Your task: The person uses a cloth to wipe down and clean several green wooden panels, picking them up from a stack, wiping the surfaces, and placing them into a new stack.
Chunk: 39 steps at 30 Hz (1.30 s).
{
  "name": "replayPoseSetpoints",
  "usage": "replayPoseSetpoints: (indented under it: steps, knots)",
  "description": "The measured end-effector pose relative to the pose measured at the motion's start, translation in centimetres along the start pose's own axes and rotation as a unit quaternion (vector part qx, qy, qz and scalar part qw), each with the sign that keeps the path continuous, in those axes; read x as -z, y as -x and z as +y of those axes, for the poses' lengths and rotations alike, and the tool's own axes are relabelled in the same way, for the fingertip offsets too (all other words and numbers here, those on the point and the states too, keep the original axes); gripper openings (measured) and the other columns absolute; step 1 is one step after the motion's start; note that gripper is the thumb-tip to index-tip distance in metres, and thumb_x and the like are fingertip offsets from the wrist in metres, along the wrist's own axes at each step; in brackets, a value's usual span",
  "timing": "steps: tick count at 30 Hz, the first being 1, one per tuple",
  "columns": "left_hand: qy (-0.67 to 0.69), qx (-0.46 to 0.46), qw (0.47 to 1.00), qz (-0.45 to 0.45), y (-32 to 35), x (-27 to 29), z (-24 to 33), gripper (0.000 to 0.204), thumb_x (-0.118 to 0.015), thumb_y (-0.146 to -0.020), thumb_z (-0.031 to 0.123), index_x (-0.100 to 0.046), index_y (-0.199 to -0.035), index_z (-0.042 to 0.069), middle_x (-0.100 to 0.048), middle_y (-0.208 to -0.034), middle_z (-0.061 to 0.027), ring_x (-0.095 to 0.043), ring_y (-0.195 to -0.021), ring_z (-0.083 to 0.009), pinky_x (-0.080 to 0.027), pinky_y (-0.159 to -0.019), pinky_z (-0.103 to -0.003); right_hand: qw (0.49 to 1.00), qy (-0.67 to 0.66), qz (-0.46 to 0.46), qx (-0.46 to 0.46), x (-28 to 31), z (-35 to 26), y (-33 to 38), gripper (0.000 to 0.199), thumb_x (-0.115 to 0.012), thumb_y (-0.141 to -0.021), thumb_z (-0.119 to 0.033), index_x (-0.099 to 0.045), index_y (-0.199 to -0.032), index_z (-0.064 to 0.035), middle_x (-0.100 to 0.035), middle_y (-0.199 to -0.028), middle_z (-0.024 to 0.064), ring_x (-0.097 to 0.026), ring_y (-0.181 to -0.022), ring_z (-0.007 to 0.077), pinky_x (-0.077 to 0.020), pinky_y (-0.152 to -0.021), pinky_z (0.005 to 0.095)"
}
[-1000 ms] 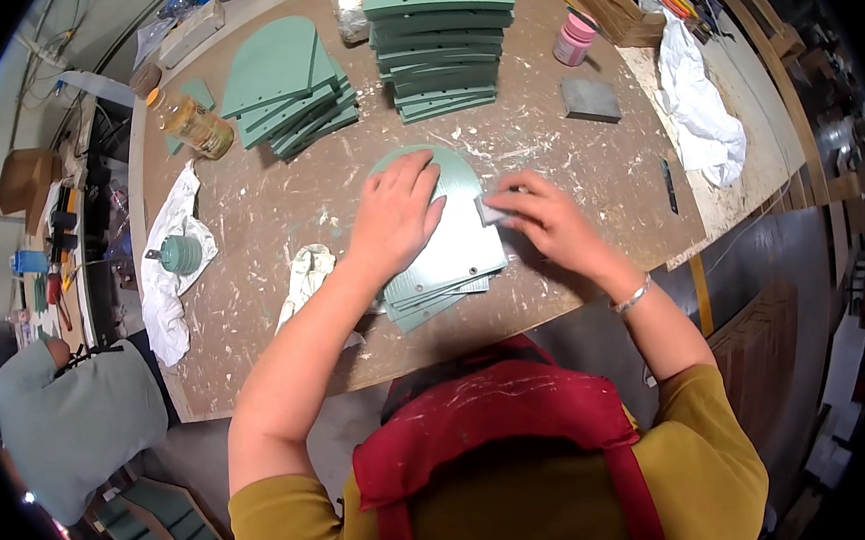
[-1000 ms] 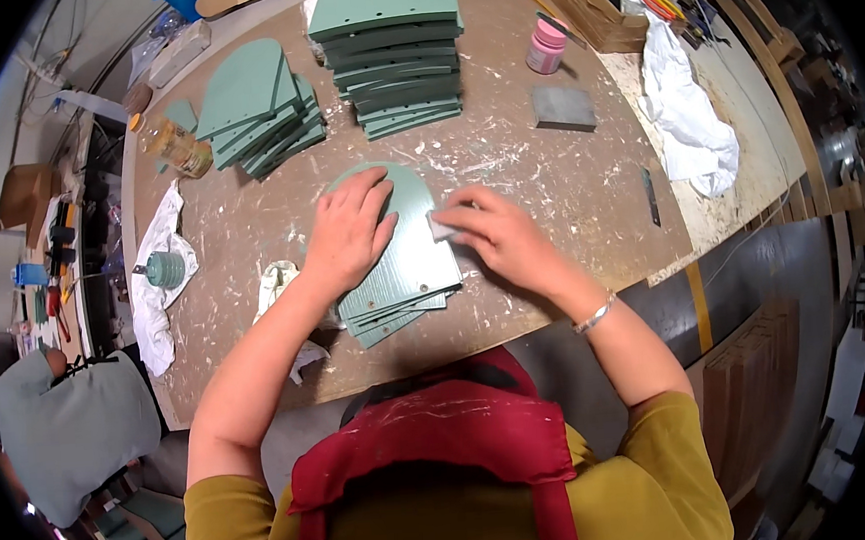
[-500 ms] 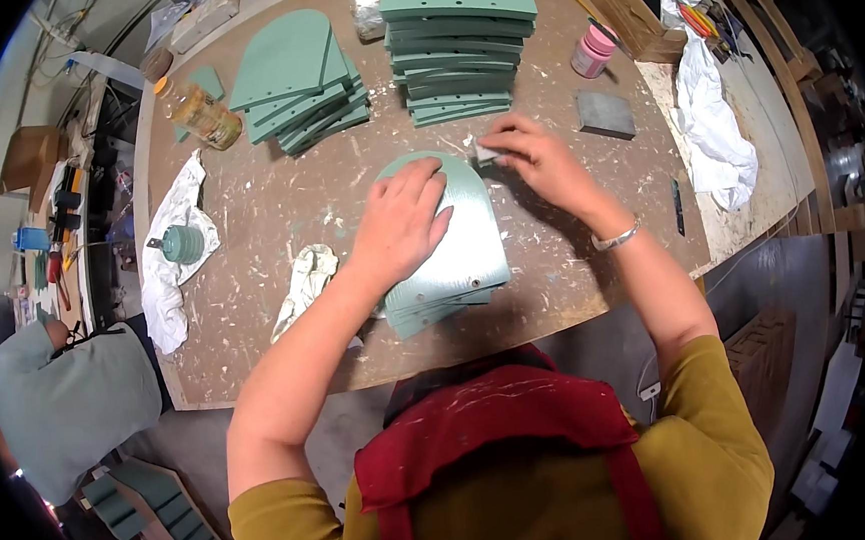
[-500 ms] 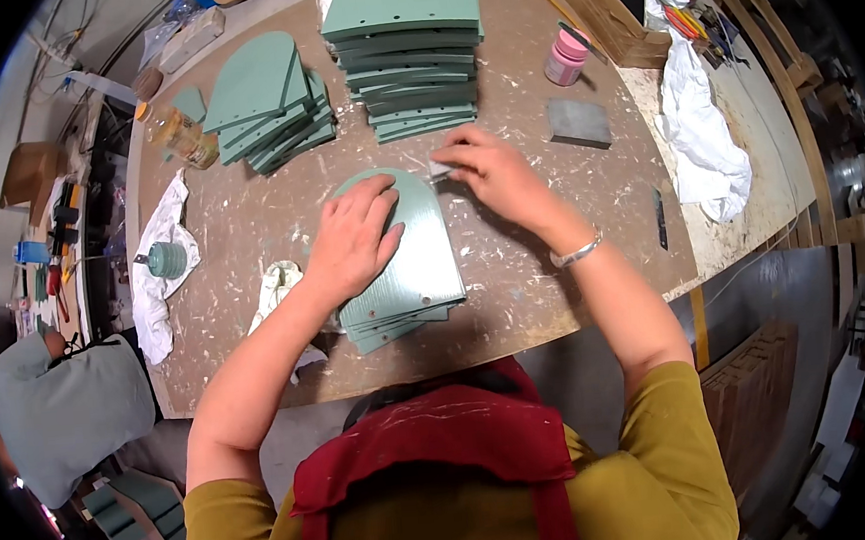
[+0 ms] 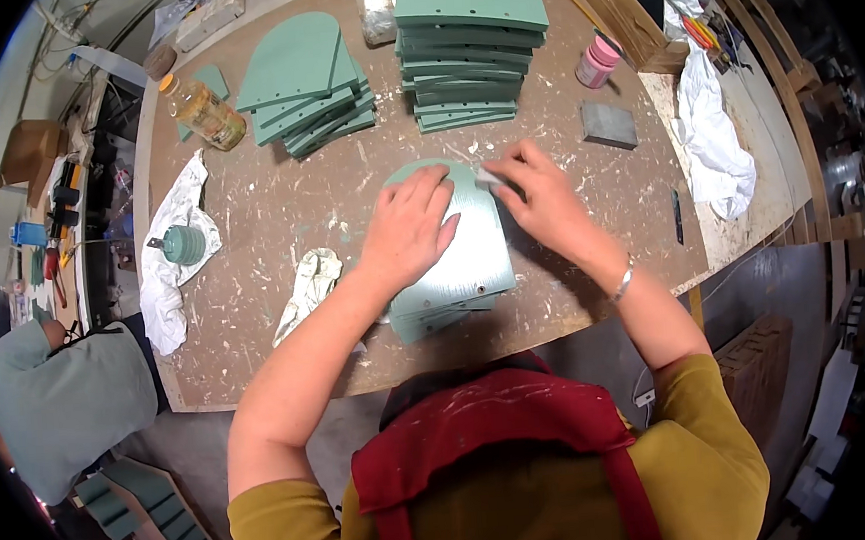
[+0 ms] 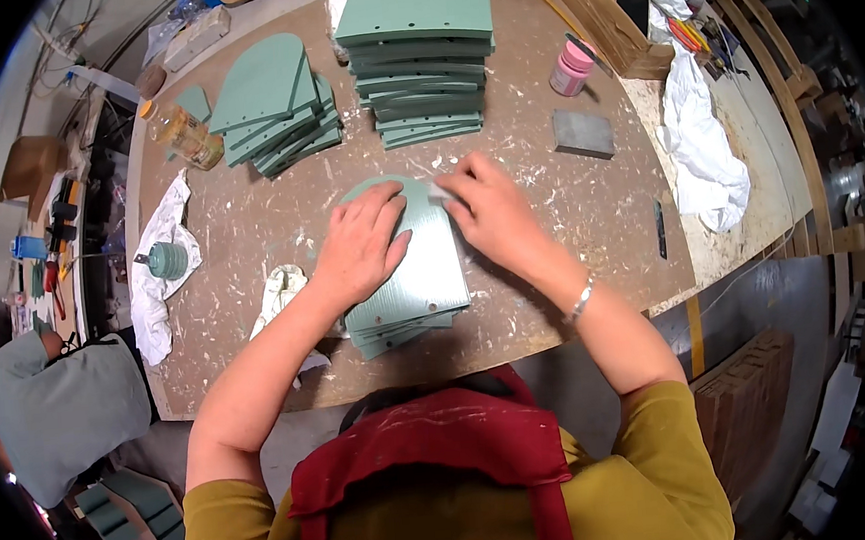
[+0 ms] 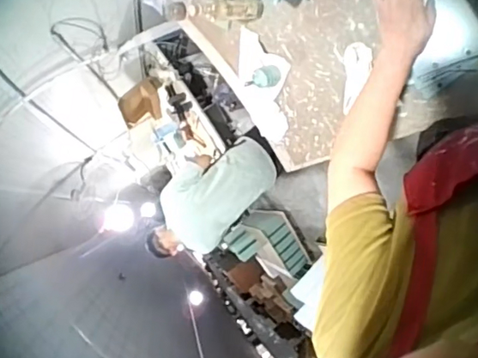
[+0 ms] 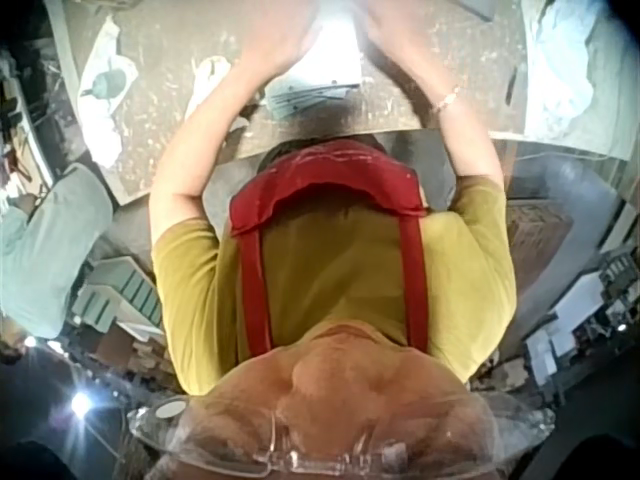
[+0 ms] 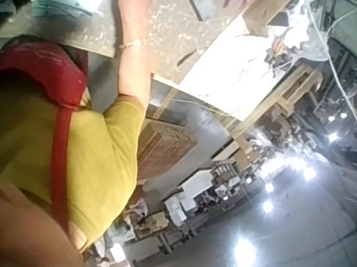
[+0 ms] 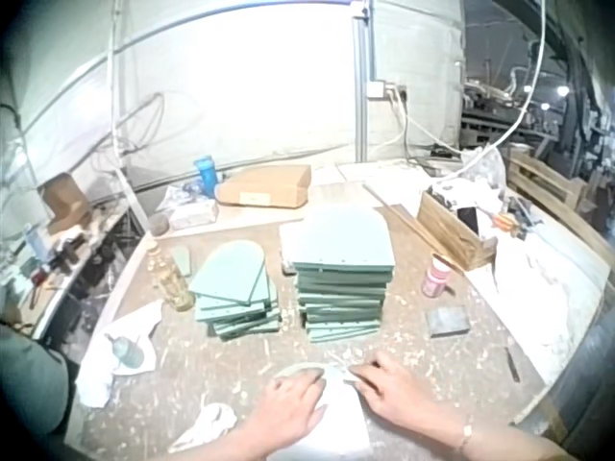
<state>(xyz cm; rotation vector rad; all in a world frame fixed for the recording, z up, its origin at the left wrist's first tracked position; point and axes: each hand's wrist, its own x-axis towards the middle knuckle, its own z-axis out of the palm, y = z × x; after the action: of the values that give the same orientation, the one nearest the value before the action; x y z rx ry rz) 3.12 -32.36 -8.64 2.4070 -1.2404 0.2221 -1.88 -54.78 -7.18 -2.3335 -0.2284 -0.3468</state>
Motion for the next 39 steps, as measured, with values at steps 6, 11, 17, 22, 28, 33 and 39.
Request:
replayPoseSetpoints:
  steps: [6,11,17,22,28,33,39]
  knots:
    - [-0.007,0.007,1.0,-0.006,0.2,-0.2,-0.1,0.041,-0.066,-0.088,0.022,-0.056,-0.124,0.004,-0.054,-0.136,-0.0119,-0.052,-0.127,-0.0298,-0.039,-0.1,-0.042,0.995,-0.01,0.025,-0.096,0.7,-0.7,-0.5,0.026,-0.07,-0.083,-0.005,-0.068,-0.109,-0.0011,-0.057,-0.1,0.0146,-0.06,-0.094,0.0331,-0.0501,-0.082,0.0393]
    - [-0.005,-0.007,1.0,0.011,-0.1,-0.4,0.0,0.041,-0.066,-0.088,0.022,-0.056,-0.124,0.004,-0.054,-0.137,-0.012,-0.051,-0.127,-0.0298,-0.039,-0.099,-0.043,0.997,-0.001,0.029,-0.076,-0.7,-0.5,-0.5,0.026,-0.072,-0.083,-0.008,-0.068,-0.108,-0.001,-0.057,-0.1,0.0149,-0.06,-0.094,0.0333,-0.0503,-0.082,0.0395]
    - [-0.008,0.002,1.0,0.011,0.5,-0.3,-0.4,0.042,-0.066,-0.088,0.022,-0.056,-0.124,0.004,-0.054,-0.137,-0.0119,-0.051,-0.127,-0.0293,-0.039,-0.1,-0.042,0.994,-0.001,0.027,-0.106,-0.3,-1.7,-0.2,0.024,-0.07,-0.083,-0.008,-0.068,-0.106,-0.0007,-0.056,-0.099,0.0148,-0.061,-0.093,0.0341,-0.0506,-0.08,0.0407]
    - [-0.001,-0.004,1.0,0.009,0.0,-0.2,0.0,0.041,-0.066,-0.088,0.022,-0.056,-0.124,0.004,-0.054,-0.136,-0.0123,-0.051,-0.128,-0.0294,-0.039,-0.1,-0.042,0.993,0.027,0.045,-0.106,-0.8,-1.2,-0.2,0.024,-0.071,-0.083,-0.01,-0.067,-0.105,-0.001,-0.055,-0.099,0.0152,-0.061,-0.091,0.0342,-0.0506,-0.079,0.0407]
    - [0.006,-0.001,1.0,0.014,0.2,-0.3,-0.3,0.04,-0.066,-0.088,0.021,-0.057,-0.122,0.003,-0.054,-0.136,-0.0128,-0.051,-0.128,-0.0297,-0.039,-0.099,-0.043,0.993,0.035,0.057,-0.102,-0.1,-1.8,0.8,0.027,-0.072,-0.081,-0.009,-0.067,-0.106,-0.0015,-0.055,-0.099,0.0148,-0.061,-0.091,0.0346,-0.051,-0.079,0.0402]
    - [0.007,-0.004,1.0,0.013,0.2,-0.2,-0.3,0.04,-0.066,-0.088,0.021,-0.057,-0.122,0.003,-0.054,-0.136,-0.013,-0.051,-0.128,-0.0299,-0.039,-0.099,-0.043,0.993,0.049,0.056,-0.094,0.1,-2.1,0.6,0.027,-0.072,-0.081,-0.01,-0.067,-0.107,-0.0028,-0.056,-0.1,0.0142,-0.061,-0.091,0.0346,-0.051,-0.079,0.0412]
    - [0.004,-0.005,1.0,0.012,-0.2,-0.1,-0.1,0.039,-0.066,-0.088,0.021,-0.056,-0.122,0.003,-0.054,-0.135,-0.013,-0.051,-0.127,-0.0302,-0.039,-0.098,-0.043,0.992,0.064,0.058,-0.09,-1.3,-0.3,0.6,0.026,-0.071,-0.082,-0.009,-0.067,-0.106,-0.0027,-0.056,-0.1,0.0149,-0.06,-0.093,0.0353,-0.0505,-0.08,0.042]
